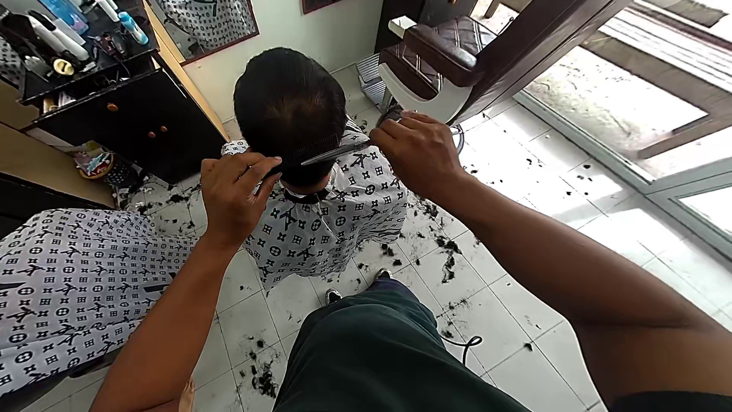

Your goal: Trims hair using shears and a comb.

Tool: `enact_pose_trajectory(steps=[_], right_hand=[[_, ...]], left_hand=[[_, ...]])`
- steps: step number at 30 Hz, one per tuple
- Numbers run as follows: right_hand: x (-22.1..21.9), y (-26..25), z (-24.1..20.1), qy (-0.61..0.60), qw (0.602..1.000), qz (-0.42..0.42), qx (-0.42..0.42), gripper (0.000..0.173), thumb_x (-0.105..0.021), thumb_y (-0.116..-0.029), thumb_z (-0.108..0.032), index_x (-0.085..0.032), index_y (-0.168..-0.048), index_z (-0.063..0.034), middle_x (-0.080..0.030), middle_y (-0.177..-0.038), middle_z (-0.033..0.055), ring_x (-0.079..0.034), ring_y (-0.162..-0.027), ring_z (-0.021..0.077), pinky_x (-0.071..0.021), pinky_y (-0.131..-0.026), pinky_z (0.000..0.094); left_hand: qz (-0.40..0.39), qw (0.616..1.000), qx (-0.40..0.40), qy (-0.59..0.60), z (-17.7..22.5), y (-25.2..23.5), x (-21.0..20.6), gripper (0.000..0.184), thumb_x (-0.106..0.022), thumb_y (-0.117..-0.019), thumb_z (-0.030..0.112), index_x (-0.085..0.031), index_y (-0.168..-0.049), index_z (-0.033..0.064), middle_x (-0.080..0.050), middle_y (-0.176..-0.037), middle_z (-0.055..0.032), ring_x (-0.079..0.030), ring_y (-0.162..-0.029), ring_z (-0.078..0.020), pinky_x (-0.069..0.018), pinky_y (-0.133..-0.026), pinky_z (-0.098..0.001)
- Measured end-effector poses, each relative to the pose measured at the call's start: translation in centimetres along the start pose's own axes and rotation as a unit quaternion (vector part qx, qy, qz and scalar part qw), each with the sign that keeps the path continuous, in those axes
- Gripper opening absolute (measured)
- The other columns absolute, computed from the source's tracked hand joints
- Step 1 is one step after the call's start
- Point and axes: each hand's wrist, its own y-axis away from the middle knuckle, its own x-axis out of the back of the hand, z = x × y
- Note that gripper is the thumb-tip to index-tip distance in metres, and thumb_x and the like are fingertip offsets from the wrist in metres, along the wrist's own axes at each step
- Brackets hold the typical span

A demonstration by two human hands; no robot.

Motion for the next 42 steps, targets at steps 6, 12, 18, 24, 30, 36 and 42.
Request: enact_pose_trajectory(steps=[6,12,18,24,30,36,42], right_hand=[[-0.1,-0.8,-1.1,-0.006,1.0,-0.022,-0.009,0.007,-0.06,-0.0951,0.002,-0.067,-0.099,0.0027,-0.067,-0.088,0.0192,-0.069,-0.081,0.0374,-0.0538,-0.087,0.0524],[-0.3,2.6,0.8,-0.167,0.972,-0.033,-0.161,0.016,-0.065,-0.0942,-0.004,-0.07,-0.109,0.0008,-0.071,-0.098,0.0207,-0.071,-0.084,0.0406,-0.0536,-0.069,0.0599],[-1.0,5.8,3.6,-0.191,0.941,-0.056,-0.275,0.021,-0.068,-0.0934,-0.005,-0.07,-0.112,0.0029,-0.071,-0.102,0.0214,-0.069,-0.09,0.0413,-0.0512,-0.075,0.0636],[-1.3,4.5,6.7,-0.204,0.937,-0.059,-0.278,0.022,-0.069,-0.0934,-0.007,-0.07,-0.113,0.0028,-0.071,-0.105,0.0218,-0.069,-0.094,0.0407,-0.0517,-0.08,0.0631],[-1.9,-2.1,12.4,-0.098,0.993,-0.054,-0.049,0.02,-0.054,-0.0971,0.003,-0.07,-0.11,0.004,-0.07,-0.105,0.0262,-0.068,-0.1,0.0468,-0.0522,-0.084,0.0627],[-2.2,-6.5,15.0,-0.117,0.988,-0.025,0.102,0.018,-0.052,-0.0985,0.002,-0.068,-0.107,0.0035,-0.069,-0.1,0.0262,-0.068,-0.097,0.0472,-0.0523,-0.084,0.0607],[-3.0,-8.2,17.3,-0.101,0.974,-0.035,0.199,0.016,-0.052,-0.1001,0.003,-0.066,-0.106,0.0049,-0.069,-0.099,0.0264,-0.069,-0.094,0.0476,-0.0507,-0.093,0.0631]], left_hand=[[0.023,1.0,-0.012,0.007,-0.4,-0.3,-0.1,0.019,-0.073,-0.0964,0.019,-0.076,-0.112,0.0081,-0.073,-0.104,-0.0147,-0.065,-0.095,-0.0268,-0.0411,-0.083,-0.0423],[-0.02,0.985,0.153,0.081,-1.5,-3.0,1.7,0.035,-0.047,-0.1103,0.021,-0.068,-0.12,-0.0048,-0.072,-0.099,-0.0172,-0.066,-0.079,-0.0159,-0.0544,-0.071,-0.0292],[-0.193,0.981,-0.004,0.024,1.4,1.5,-1.2,0.028,-0.054,-0.1054,0.019,-0.076,-0.111,0.0027,-0.074,-0.093,-0.0154,-0.073,-0.079,-0.032,-0.0577,-0.064,-0.0475],[-0.122,0.981,0.148,0.011,4.0,-0.5,-1.3,0.028,-0.054,-0.1069,0.017,-0.073,-0.114,-0.0014,-0.074,-0.094,-0.0196,-0.073,-0.082,-0.0333,-0.0579,-0.071,-0.0491],[-0.175,0.968,0.166,0.064,7.1,2.3,-4.8,0.027,-0.063,-0.0996,0.026,-0.076,-0.117,0.0092,-0.073,-0.109,-0.0101,-0.069,-0.104,-0.0282,-0.0547,-0.091,-0.0448],[-0.036,0.962,0.26,-0.071,9.8,0.9,-7.3,0.02,-0.07,-0.0947,0.017,-0.077,-0.11,0.0065,-0.074,-0.103,-0.0153,-0.07,-0.094,-0.0326,-0.0537,-0.078,-0.0493],[0.027,0.948,0.299,-0.104,10.5,-1.4,-5.7,0.023,-0.075,-0.0932,0.018,-0.076,-0.112,0.0053,-0.074,-0.108,-0.0162,-0.069,-0.099,-0.0298,-0.0493,-0.085,-0.0476]])
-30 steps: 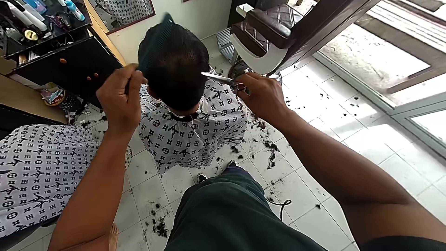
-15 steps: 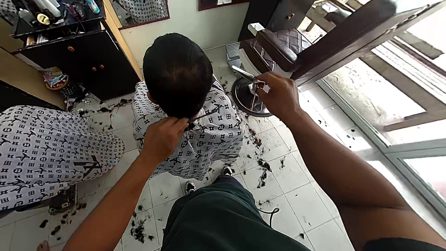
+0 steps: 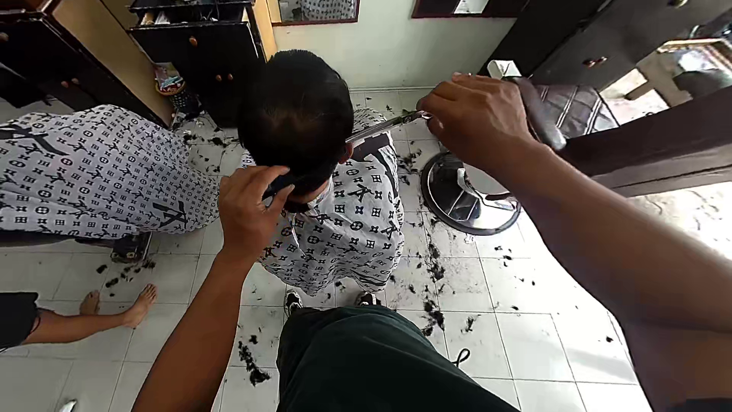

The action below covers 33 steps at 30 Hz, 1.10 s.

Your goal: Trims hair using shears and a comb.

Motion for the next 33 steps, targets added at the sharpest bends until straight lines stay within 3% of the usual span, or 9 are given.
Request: enact_pose_trajectory(steps=[4,10,16,21,23,26,28,30,33], right_hand=[[1.3,-1.4,0.4,0.013,0.998,-0.048,0.027,0.016,-0.064,-0.0929,0.003,-0.063,-0.109,0.006,-0.066,-0.102,0.0276,-0.066,-0.097,0.0491,-0.0449,-0.102,0.0646],[3.1,-3.4,-1.0,0.028,0.996,-0.068,0.056,0.021,-0.073,-0.0882,-0.002,-0.064,-0.106,0.0046,-0.066,-0.097,0.0245,-0.067,-0.093,0.0457,-0.046,-0.101,0.0614],[3.9,-5.9,-3.5,0.041,0.99,-0.097,0.095,0.021,-0.076,-0.0866,-0.006,-0.064,-0.102,0.0017,-0.065,-0.093,0.02,-0.066,-0.087,0.0403,-0.0504,-0.089,0.0558],[4.6,-5.2,-3.8,0.03,0.991,-0.1,0.082,0.011,-0.061,-0.096,0.005,-0.065,-0.105,0.0015,-0.066,-0.092,0.0205,-0.067,-0.081,0.0417,-0.0501,-0.065,0.0541],[4.8,-4.7,-3.6,0.033,0.992,-0.095,0.08,0.012,-0.064,-0.093,0.004,-0.066,-0.105,0.002,-0.066,-0.092,0.0207,-0.067,-0.082,0.0419,-0.0514,-0.071,0.0552],[4.5,-4.9,-4.1,0.039,0.99,-0.095,0.093,0.019,-0.075,-0.0866,-0.003,-0.065,-0.102,0.0022,-0.065,-0.091,0.02,-0.066,-0.085,0.0406,-0.0506,-0.091,0.0569],[4.0,-5.1,-4.9,0.037,0.991,-0.089,0.092,0.015,-0.071,-0.0898,-0.003,-0.064,-0.101,0.0016,-0.065,-0.09,0.0193,-0.066,-0.083,0.0395,-0.0516,-0.084,0.0547],[3.8,-4.8,-5.7,0.014,0.994,-0.077,0.076,0.006,-0.063,-0.0954,0.001,-0.065,-0.102,0.0015,-0.065,-0.088,0.0194,-0.067,-0.077,0.0399,-0.0513,-0.065,0.053],[4.2,-3.0,-5.6,-0.043,0.998,-0.055,0.003,0.013,-0.061,-0.0975,-0.002,-0.068,-0.108,0.0005,-0.068,-0.095,0.0213,-0.069,-0.08,0.0433,-0.0506,-0.062,0.0597]], left_hand=[[0.045,0.998,0.028,0.016,0.1,-1.3,1.0,0.028,-0.077,-0.0923,0.022,-0.075,-0.116,0.0062,-0.074,-0.108,-0.0135,-0.067,-0.102,-0.0242,-0.0482,-0.091,-0.0427],[0.057,0.998,-0.022,-0.029,0.0,-2.9,2.3,0.024,-0.076,-0.0936,0.021,-0.076,-0.113,0.0075,-0.074,-0.107,-0.0136,-0.066,-0.098,-0.0268,-0.0439,-0.087,-0.0455],[0.067,0.994,-0.067,-0.046,-0.7,-3.4,2.3,0.021,-0.076,-0.094,0.021,-0.077,-0.111,0.0091,-0.075,-0.105,-0.0122,-0.066,-0.093,-0.0259,-0.0413,-0.085,-0.045],[0.065,0.994,-0.079,-0.031,-1.1,-3.4,2.4,0.021,-0.076,-0.0939,0.021,-0.077,-0.111,0.0086,-0.075,-0.105,-0.0122,-0.067,-0.094,-0.026,-0.0416,-0.084,-0.0448],[0.062,0.994,-0.082,-0.024,-1.2,-3.4,2.4,0.021,-0.075,-0.0942,0.021,-0.077,-0.111,0.0083,-0.075,-0.105,-0.0124,-0.066,-0.094,-0.0259,-0.0411,-0.084,-0.0446],[0.062,0.994,-0.088,-0.02,-1.4,-3.3,2.5,0.021,-0.075,-0.0943,0.021,-0.076,-0.111,0.008,-0.075,-0.105,-0.0127,-0.066,-0.092,-0.0262,-0.0412,-0.084,-0.045],[0.068,0.993,-0.091,-0.021,-1.5,-3.2,2.4,0.021,-0.076,-0.0938,0.021,-0.077,-0.11,0.0086,-0.075,-0.104,-0.0128,-0.066,-0.091,-0.0263,-0.0414,-0.083,-0.0449],[0.084,0.993,-0.088,-0.003,-1.7,-3.1,2.5,0.022,-0.076,-0.094,0.021,-0.076,-0.111,0.0073,-0.075,-0.105,-0.0143,-0.066,-0.094,-0.0271,-0.0424,-0.084,-0.0439],[0.088,0.994,-0.017,0.068,-2.0,-3.2,3.3,0.03,-0.061,-0.1041,0.019,-0.071,-0.124,-0.0009,-0.072,-0.11,-0.0164,-0.067,-0.1,-0.0176,-0.0527,-0.088,-0.0299]])
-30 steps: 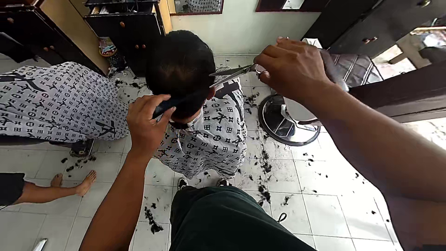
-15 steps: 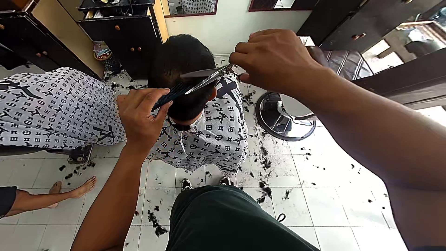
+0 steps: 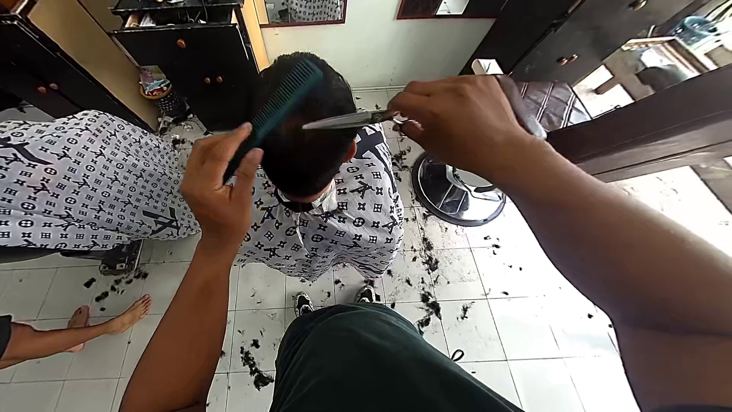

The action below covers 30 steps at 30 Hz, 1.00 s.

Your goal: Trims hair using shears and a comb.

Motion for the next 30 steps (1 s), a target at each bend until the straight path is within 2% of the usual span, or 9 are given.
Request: enact_pose_trajectory(steps=[2,3,6,8,11,15,18,26,30], right_hand=[[-0.1,1.7,1.0,-0.028,0.998,0.012,-0.058,0.019,-0.066,-0.0952,-0.006,-0.068,-0.113,0.0008,-0.07,-0.102,0.0237,-0.069,-0.088,0.0468,-0.0507,-0.07,0.0653],[-0.3,2.4,1.4,-0.032,0.996,0.013,-0.086,0.024,-0.069,-0.0935,-0.009,-0.067,-0.114,0.0019,-0.069,-0.104,0.0252,-0.068,-0.092,0.0483,-0.05,-0.073,0.067],[-1.2,3.8,2.3,-0.026,0.989,0.017,-0.142,0.035,-0.076,-0.0893,-0.02,-0.067,-0.114,0.0027,-0.069,-0.103,0.0258,-0.068,-0.091,0.0486,-0.0486,-0.072,0.0675],[-2.0,4.3,2.3,-0.016,0.991,0.019,-0.133,0.032,-0.076,-0.0897,-0.017,-0.067,-0.113,0.0034,-0.069,-0.102,0.0258,-0.069,-0.089,0.0482,-0.0502,-0.07,0.0659],[-3.2,4.7,2.0,0.012,0.995,0.04,-0.091,0.016,-0.06,-0.0963,-0.001,-0.068,-0.109,0.0037,-0.069,-0.098,0.0258,-0.069,-0.086,0.0476,-0.0519,-0.069,0.0624],[-4.6,4.7,1.7,0.077,0.994,0.058,-0.05,0.01,-0.056,-0.0977,0.003,-0.065,-0.102,0.0047,-0.069,-0.094,0.0242,-0.07,-0.087,0.0437,-0.0474,-0.102,0.0611],[-4.7,4.3,1.3,0.094,0.994,0.045,-0.028,0.008,-0.06,-0.0963,0.0,-0.063,-0.102,0.0047,-0.067,-0.096,0.0239,-0.069,-0.091,0.0433,-0.038,-0.112,0.0621],[-4.6,1.5,-1.1,0.104,0.993,0.058,0.01,0.004,-0.062,-0.0959,-0.001,-0.062,-0.099,0.0029,-0.066,-0.09,0.0203,-0.068,-0.085,0.0391,-0.0418,-0.109,0.0587],[-4.3,2.0,-1.9,0.078,0.995,0.062,0.017,0.01,-0.053,-0.0986,0.007,-0.062,-0.101,0.0036,-0.066,-0.088,0.0205,-0.068,-0.081,0.0392,-0.0533,-0.091,0.0547]], left_hand=[[-0.025,0.997,0.06,0.029,-0.1,0.4,-0.2,0.035,-0.049,-0.1095,0.021,-0.068,-0.123,-0.0039,-0.073,-0.101,-0.0132,-0.065,-0.079,-0.0084,-0.0533,-0.069,-0.0226],[-0.074,0.995,0.062,0.032,0.0,1.0,-0.4,0.035,-0.049,-0.1091,0.02,-0.069,-0.121,-0.0052,-0.074,-0.099,-0.0155,-0.067,-0.077,-0.0133,-0.0554,-0.069,-0.0282],[-0.224,0.974,-0.038,-0.009,-0.2,4.0,-2.0,0.029,-0.056,-0.1046,0.02,-0.075,-0.117,0.0034,-0.074,-0.104,-0.0152,-0.072,-0.096,-0.0289,-0.0579,-0.086,-0.0457],[-0.252,0.964,-0.075,-0.03,-1.0,6.0,-3.0,0.026,-0.062,-0.1011,0.023,-0.076,-0.119,0.0088,-0.072,-0.107,-0.0136,-0.067,-0.097,-0.0319,-0.0524,-0.082,-0.0477],[-0.191,0.977,-0.072,-0.065,-1.2,7.1,-3.1,0.022,-0.067,-0.098,0.019,-0.077,-0.114,0.0088,-0.073,-0.107,-0.0141,-0.068,-0.093,-0.0318,-0.05,-0.076,-0.0472],[-0.106,0.99,-0.056,-0.072,0.0,5.8,-2.1,0.02,-0.07,-0.0967,0.017,-0.077,-0.113,0.0076,-0.073,-0.106,-0.0142,-0.067,-0.093,-0.028,-0.0478,-0.077,-0.0435],[-0.08,0.995,-0.043,-0.05,0.6,4.9,-1.3,0.022,-0.072,-0.0961,0.016,-0.075,-0.115,0.0054,-0.073,-0.109,-0.0146,-0.067,-0.098,-0.0264,-0.0481,-0.082,-0.0422],[-0.021,0.99,-0.108,-0.093,0.3,3.4,-1.2,0.017,-0.074,-0.0957,0.019,-0.078,-0.11,0.0106,-0.074,-0.101,-0.0123,-0.064,-0.088,-0.0256,-0.041,-0.081,-0.0428],[-0.012,0.988,-0.13,-0.078,0.0,3.0,-0.9,0.018,-0.074,-0.0957,0.017,-0.077,-0.111,0.008,-0.074,-0.102,-0.0134,-0.065,-0.09,-0.0255,-0.0429,-0.082,-0.0418]])
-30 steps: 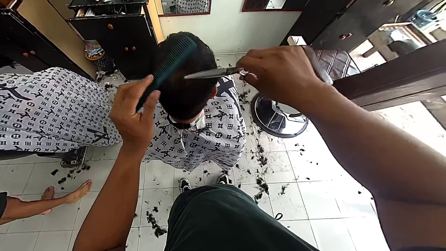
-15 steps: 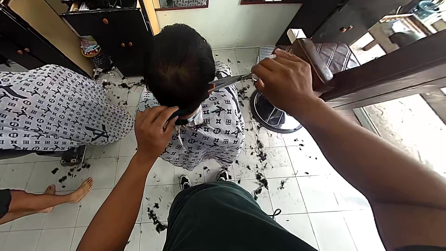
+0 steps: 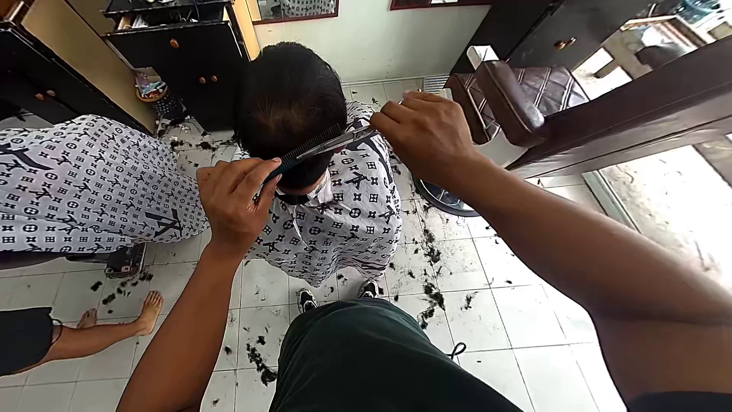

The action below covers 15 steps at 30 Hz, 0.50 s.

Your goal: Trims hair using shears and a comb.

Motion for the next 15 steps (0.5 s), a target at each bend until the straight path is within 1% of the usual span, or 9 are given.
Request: enact_pose_trajectory(steps=[3,5,6,7,8,10,12,13,15], right_hand=[[0.5,2.1,0.8,-0.045,0.998,0.033,-0.018,0.015,-0.052,-0.0994,0.005,-0.066,-0.104,0.0034,-0.07,-0.096,0.0217,-0.071,-0.088,0.0407,-0.0524,-0.097,0.0573],[0.4,3.6,1.5,-0.058,0.996,0.048,-0.052,0.013,-0.057,-0.0989,-0.001,-0.068,-0.105,0.0036,-0.071,-0.1,0.0225,-0.072,-0.093,0.0406,-0.0494,-0.103,0.0585],[0.3,4.2,1.7,-0.056,0.995,0.046,-0.075,0.013,-0.062,-0.0969,-0.005,-0.067,-0.106,0.0042,-0.071,-0.102,0.0234,-0.071,-0.095,0.0415,-0.0485,-0.104,0.0591],[0.1,4.6,1.8,-0.052,0.993,0.039,-0.102,0.019,-0.068,-0.0945,-0.01,-0.067,-0.107,0.0044,-0.07,-0.102,0.0242,-0.071,-0.097,0.0424,-0.0485,-0.103,0.0593],[-0.1,4.9,1.8,-0.047,0.99,0.034,-0.128,0.024,-0.072,-0.0922,-0.013,-0.066,-0.108,0.0048,-0.07,-0.102,0.0248,-0.07,-0.096,0.0432,-0.05,-0.099,0.0595],[-0.4,5.2,1.4,-0.043,0.985,0.016,-0.167,0.024,-0.071,-0.0922,-0.011,-0.067,-0.109,0.0055,-0.069,-0.1,0.0255,-0.07,-0.092,0.045,-0.0534,-0.084,0.0602],[-1.0,5.4,0.9,-0.043,0.983,0.007,-0.18,0.014,-0.062,-0.0962,-0.003,-0.067,-0.107,0.0051,-0.069,-0.094,0.0255,-0.069,-0.083,0.046,-0.0526,-0.067,0.0592],[-1.4,5.5,0.7,-0.034,0.984,0.008,-0.175,0.012,-0.059,-0.0976,-0.001,-0.067,-0.105,0.0046,-0.069,-0.093,0.0246,-0.069,-0.082,0.0449,-0.0533,-0.068,0.0579],[-2.0,5.4,0.2,-0.012,0.988,0.016,-0.153,0.011,-0.057,-0.0972,0.003,-0.067,-0.102,0.0045,-0.069,-0.09,0.0236,-0.07,-0.083,0.0431,-0.0548,-0.08,0.0577]], left_hand=[[0.016,0.997,0.039,0.062,-0.5,-1.2,1.2,0.026,-0.063,-0.1025,0.016,-0.071,-0.12,-0.0015,-0.071,-0.107,-0.0191,-0.066,-0.098,-0.0215,-0.0513,-0.087,-0.0311],[-0.013,0.99,0.102,0.093,-0.7,-1.8,1.7,0.033,-0.049,-0.1094,0.018,-0.067,-0.124,-0.0047,-0.072,-0.102,-0.016,-0.065,-0.081,-0.0107,-0.0522,-0.071,-0.0221],[-0.062,0.987,0.112,0.097,-0.7,-1.9,1.7,0.034,-0.046,-0.1099,0.018,-0.068,-0.125,-0.0042,-0.074,-0.101,-0.0161,-0.066,-0.078,-0.0127,-0.0536,-0.068,-0.0254],[-0.13,0.982,0.098,0.093,-0.9,-1.6,1.7,0.033,-0.047,-0.109,0.017,-0.07,-0.124,-0.0022,-0.075,-0.102,-0.0167,-0.07,-0.083,-0.0194,-0.0567,-0.074,-0.0328],[-0.195,0.975,0.065,0.085,-1.2,-1.0,1.3,0.031,-0.051,-0.1075,0.019,-0.072,-0.121,0.0003,-0.075,-0.104,-0.0173,-0.072,-0.091,-0.0275,-0.0578,-0.082,-0.0416],[-0.28,0.957,0.0,0.075,-2.1,1.1,0.1,0.029,-0.057,-0.1038,0.023,-0.074,-0.12,0.0065,-0.073,-0.109,-0.0159,-0.069,-0.1,-0.035,-0.0537,-0.086,-0.0507],[-0.287,0.956,-0.017,0.063,-2.7,3.0,-0.4,0.025,-0.063,-0.0996,0.02,-0.075,-0.118,0.008,-0.072,-0.109,-0.0153,-0.068,-0.098,-0.0353,-0.0509,-0.081,-0.0517],[-0.267,0.962,-0.012,0.054,-2.8,3.4,-0.4,0.023,-0.065,-0.0983,0.019,-0.076,-0.116,0.0078,-0.073,-0.109,-0.0151,-0.068,-0.096,-0.0345,-0.0507,-0.08,-0.0509],[-0.213,0.976,0.003,0.039,-2.5,3.3,-0.1,0.021,-0.066,-0.0982,0.017,-0.077,-0.114,0.0071,-0.073,-0.107,-0.0156,-0.068,-0.092,-0.0329,-0.0491,-0.077,-0.049]])
